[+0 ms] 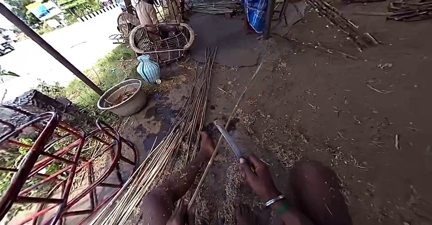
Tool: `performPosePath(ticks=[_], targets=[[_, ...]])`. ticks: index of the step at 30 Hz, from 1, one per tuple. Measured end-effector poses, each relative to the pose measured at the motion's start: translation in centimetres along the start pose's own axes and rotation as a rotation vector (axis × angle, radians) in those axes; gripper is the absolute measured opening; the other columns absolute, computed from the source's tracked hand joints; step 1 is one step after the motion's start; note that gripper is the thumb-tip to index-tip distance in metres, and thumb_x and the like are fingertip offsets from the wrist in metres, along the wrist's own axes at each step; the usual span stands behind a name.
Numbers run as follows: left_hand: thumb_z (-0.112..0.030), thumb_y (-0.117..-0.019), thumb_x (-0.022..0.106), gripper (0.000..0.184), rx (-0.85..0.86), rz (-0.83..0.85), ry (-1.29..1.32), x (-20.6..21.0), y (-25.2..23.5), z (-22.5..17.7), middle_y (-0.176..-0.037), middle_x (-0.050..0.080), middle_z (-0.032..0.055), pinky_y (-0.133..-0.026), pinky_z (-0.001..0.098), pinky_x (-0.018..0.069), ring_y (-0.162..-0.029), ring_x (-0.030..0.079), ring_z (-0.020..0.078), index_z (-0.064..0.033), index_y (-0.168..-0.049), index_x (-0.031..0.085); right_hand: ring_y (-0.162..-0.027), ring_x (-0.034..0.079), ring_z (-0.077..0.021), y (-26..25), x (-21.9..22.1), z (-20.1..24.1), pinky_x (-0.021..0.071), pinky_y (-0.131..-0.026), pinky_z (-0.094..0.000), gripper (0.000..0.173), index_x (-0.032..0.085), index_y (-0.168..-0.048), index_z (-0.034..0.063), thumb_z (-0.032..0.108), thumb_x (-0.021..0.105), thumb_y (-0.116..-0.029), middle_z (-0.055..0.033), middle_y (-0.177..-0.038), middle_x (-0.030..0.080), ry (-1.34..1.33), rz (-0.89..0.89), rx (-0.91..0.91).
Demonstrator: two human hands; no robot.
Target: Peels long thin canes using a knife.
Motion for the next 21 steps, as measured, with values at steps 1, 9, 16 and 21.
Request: performPosePath(ticks=[1, 9, 16, 21], targets=[[-0.023, -0.0994, 0.061, 0.029, 0.092, -0.054, 0.051, 0.6, -0.7, -0.8, -0.092, 0.072, 0.0169, -0.076, 0.052, 0.0598, -0.078, 0.071, 0.0307, 0.0012, -0.112, 0.074, -0.063, 0.064, -0.0144, -0.1, 0.6, 0.4, 0.0568, -0.059, -0.0333, 0.034, 0.065, -0.12, 0.0, 0.026, 0.049, -0.1058, -0.0044, -0.082, 0.068, -0.024, -0.002, -0.021], [-0.03, -0.0972, 0.069, 0.036, -0.148, -0.024, 0.197, 1.2, 1.8, 2.2, -0.098, 0.071, 0.0213, -0.083, 0.0555, 0.0568, -0.088, 0.07, 0.0354, 0.0035, -0.11, 0.072, -0.055, 0.06, -0.0144, -1.2, -1.2, -1.8, 0.0534, -0.052, -0.0348, 0.03, 0.066, -0.118, -0.0016, 0.022, 0.055, -0.1021, -0.0046, -0.072, 0.065, 0.053, -0.06, -0.027], [-0.034, -0.0936, 0.075, 0.033, -0.047, -0.1, 0.294, 3.0, 0.8, -1.8, -0.093, 0.076, 0.0153, -0.082, 0.0547, 0.0593, -0.084, 0.074, 0.0306, -0.003, -0.104, 0.079, -0.074, 0.074, -0.0257, 3.8, 1.7, 0.2, 0.0606, -0.072, -0.0514, 0.03, 0.076, -0.11, 0.0035, 0.029, 0.063, -0.1008, -0.0118, -0.085, 0.076, 0.36, 0.479, -0.242], [-0.035, -0.0958, 0.072, 0.035, 0.011, -0.084, 0.289, 3.0, 0.1, -3.3, -0.087, 0.075, 0.0165, -0.079, 0.0544, 0.0584, -0.079, 0.073, 0.0318, -0.001, -0.1, 0.08, -0.063, 0.066, -0.0229, 2.2, -0.1, 1.0, 0.0571, -0.061, -0.0461, 0.028, 0.072, -0.104, -0.0007, 0.025, 0.062, -0.0998, -0.0102, -0.075, 0.069, 0.305, 0.16, -0.205]])
Point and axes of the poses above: each hand's wrist, its own y-axis away from the middle knuckle, its own x-axis out of the palm, z = x × y, the point moved 4 cm from there along -y, towards the middle knuckle
